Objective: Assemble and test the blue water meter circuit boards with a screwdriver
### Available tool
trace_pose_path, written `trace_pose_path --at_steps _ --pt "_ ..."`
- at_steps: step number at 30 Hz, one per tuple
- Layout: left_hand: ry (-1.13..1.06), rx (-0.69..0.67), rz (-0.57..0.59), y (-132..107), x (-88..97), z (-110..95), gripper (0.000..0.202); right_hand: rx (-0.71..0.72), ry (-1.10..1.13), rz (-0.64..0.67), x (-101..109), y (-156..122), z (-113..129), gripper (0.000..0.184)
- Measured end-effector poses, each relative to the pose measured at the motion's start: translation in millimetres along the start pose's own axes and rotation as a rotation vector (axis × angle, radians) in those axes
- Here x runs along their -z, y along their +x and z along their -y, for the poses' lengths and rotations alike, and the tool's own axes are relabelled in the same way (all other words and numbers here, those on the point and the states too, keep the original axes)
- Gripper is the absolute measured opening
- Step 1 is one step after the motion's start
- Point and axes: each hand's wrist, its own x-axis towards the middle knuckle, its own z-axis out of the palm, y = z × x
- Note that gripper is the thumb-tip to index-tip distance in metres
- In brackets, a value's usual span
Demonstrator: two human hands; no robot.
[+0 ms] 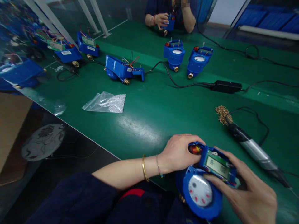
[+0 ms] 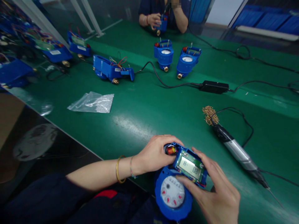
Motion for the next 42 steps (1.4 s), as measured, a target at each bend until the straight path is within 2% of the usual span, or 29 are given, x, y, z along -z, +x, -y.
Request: trace_pose_path --at_steps 5,10,13,18,19,21,23,25,30,33,35,36,39,42 --pt "0.018 -0.034 -0.019 0.1 -3.1 -1.2 0.021 -0.022 -0.063 -0.076 -2.1 0.8 6.4 0.052" --pt "-0.013 -0.065 0.041 1.7 -2.1 1.5 0.023 0.009 -0.084 -0.043 -0.8 2.3 7.1 0.045" --pt "-0.085 -0.107 0.127 4.2 5.9 4.7 0.032 0.02 -0.078 -0.045 -0.2 2.5 5.8 0.045" --pt "-0.401 -0.107 0.406 5.7 29.2 4.7 0.056 0.046 -0.064 -0.034 0.7 3.2 1.7 0.042" --pt "-0.425 -0.119 0.432 5.2 31.3 4.0 0.06 0.051 -0.054 -0.034 1.0 3.3 0.7 0.041" --pt "-0.367 -0.165 0.4 4.1 29.7 3.4 0.063 0.065 -0.041 -0.032 1.4 3.3 -0.9 0.04" --pt "-0.274 -0.219 0.306 3.3 22.2 4.9 0.058 0.079 -0.043 -0.038 1.3 3.5 -1.0 0.041" --pt "-0.272 -0.263 0.231 3.5 13.7 8.4 0.052 0.072 -0.048 -0.043 0.3 3.8 0.5 0.043" --pt "-0.291 -0.307 0.23 7.7 9.2 16.7 0.053 0.003 -0.01 -0.033 -2.8 3.7 0.8 0.044" --pt "-0.277 -0.317 0.242 10.2 13.4 17.8 0.053 -0.088 0.162 0.074 0.6 -0.6 -6.3 0.065" --pt "-0.266 -0.314 0.254 10.7 15.1 17.9 0.053 -0.144 0.384 0.17 4.9 -6.3 -11.3 0.081" --pt "-0.258 -0.313 0.265 10.7 15.5 17.9 0.052 -0.171 0.499 0.194 6.9 -9.8 -13.0 0.083" --pt "-0.225 -0.317 0.301 10.6 15.1 17.5 0.053 -0.246 0.726 0.154 8.9 -20.5 -15.0 0.068" --pt "-0.208 -0.311 0.31 11.1 14.3 15.6 0.055 -0.281 0.787 0.088 3.5 -28.4 -14.9 0.054"
